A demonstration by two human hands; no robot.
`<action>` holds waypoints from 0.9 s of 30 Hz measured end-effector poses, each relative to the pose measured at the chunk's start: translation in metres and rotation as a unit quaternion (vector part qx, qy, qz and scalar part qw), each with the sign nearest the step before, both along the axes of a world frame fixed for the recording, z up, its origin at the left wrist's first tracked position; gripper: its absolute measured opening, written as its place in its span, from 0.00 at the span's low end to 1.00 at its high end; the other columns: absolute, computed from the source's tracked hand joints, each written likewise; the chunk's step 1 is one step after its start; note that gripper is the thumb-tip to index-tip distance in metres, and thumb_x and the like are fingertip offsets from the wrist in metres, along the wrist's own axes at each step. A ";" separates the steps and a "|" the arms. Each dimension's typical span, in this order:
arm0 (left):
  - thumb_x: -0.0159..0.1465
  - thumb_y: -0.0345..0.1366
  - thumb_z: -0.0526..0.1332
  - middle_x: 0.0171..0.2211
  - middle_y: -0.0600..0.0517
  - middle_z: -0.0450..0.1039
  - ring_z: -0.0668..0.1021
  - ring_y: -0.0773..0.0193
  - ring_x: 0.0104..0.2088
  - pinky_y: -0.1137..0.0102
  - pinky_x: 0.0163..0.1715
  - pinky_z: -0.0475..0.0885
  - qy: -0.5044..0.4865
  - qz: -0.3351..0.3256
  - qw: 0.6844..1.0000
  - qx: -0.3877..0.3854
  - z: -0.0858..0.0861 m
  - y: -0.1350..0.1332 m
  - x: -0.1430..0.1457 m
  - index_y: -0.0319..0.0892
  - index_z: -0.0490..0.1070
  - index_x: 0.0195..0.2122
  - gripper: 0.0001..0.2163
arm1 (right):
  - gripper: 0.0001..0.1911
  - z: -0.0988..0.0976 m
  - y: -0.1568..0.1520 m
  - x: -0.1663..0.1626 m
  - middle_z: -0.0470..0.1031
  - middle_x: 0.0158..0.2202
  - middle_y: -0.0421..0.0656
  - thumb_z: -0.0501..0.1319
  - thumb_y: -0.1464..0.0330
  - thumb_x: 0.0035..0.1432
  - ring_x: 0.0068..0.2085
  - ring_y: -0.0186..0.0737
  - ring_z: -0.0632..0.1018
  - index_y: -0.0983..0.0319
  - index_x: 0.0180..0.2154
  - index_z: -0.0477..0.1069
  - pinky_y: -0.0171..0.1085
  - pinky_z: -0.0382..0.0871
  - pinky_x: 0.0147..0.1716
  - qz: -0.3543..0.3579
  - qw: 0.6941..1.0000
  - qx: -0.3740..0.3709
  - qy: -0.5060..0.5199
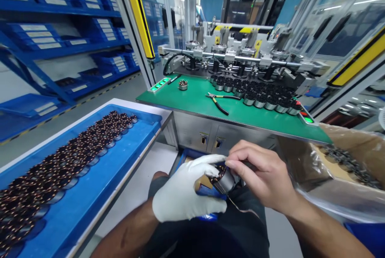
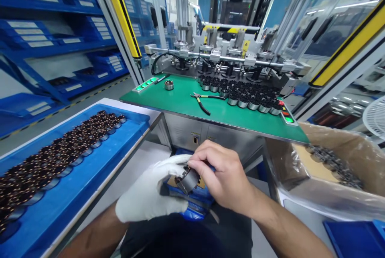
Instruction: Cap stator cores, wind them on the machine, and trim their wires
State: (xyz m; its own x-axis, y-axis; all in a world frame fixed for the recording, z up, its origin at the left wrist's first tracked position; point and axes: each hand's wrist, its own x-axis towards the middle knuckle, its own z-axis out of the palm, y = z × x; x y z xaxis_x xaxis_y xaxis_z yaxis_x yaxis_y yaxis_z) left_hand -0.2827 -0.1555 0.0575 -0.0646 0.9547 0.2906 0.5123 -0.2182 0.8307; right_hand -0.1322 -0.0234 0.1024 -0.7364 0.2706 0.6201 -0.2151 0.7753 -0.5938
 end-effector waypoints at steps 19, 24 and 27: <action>0.55 0.28 0.70 0.49 0.46 0.73 0.78 0.59 0.48 0.65 0.48 0.77 0.068 0.228 0.933 0.271 -0.026 -0.010 -0.008 0.48 0.69 0.49 0.21 | 0.23 0.007 0.116 -0.104 0.72 0.56 0.55 0.61 0.61 0.62 0.56 0.50 0.73 0.67 0.55 0.68 0.45 0.68 0.56 -0.175 0.957 0.137 -0.186; 0.56 0.28 0.69 0.51 0.45 0.73 0.78 0.57 0.51 0.63 0.50 0.77 0.054 0.255 0.930 0.260 -0.030 -0.016 -0.009 0.48 0.69 0.50 0.21 | 0.30 -0.019 0.150 -0.137 0.70 0.56 0.61 0.62 0.55 0.59 0.59 0.62 0.69 0.68 0.56 0.68 0.57 0.63 0.57 -0.200 0.915 0.202 -0.286; 0.56 0.28 0.69 0.53 0.44 0.74 0.77 0.55 0.53 0.59 0.53 0.75 0.021 0.266 0.933 0.240 -0.033 -0.019 -0.009 0.48 0.69 0.51 0.22 | 0.28 -0.024 0.145 -0.122 0.70 0.53 0.61 0.55 0.54 0.65 0.55 0.61 0.72 0.68 0.56 0.68 0.57 0.65 0.53 -0.194 0.898 0.244 -0.311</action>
State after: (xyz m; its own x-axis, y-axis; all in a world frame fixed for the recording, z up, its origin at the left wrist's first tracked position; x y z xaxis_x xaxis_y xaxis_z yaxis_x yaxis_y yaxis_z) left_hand -0.2921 -0.1745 0.0240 -0.4717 0.5502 0.6891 0.6839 -0.2650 0.6798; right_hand -0.2540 0.1212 0.0780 -0.8903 0.3900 0.2350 0.3833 0.9205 -0.0753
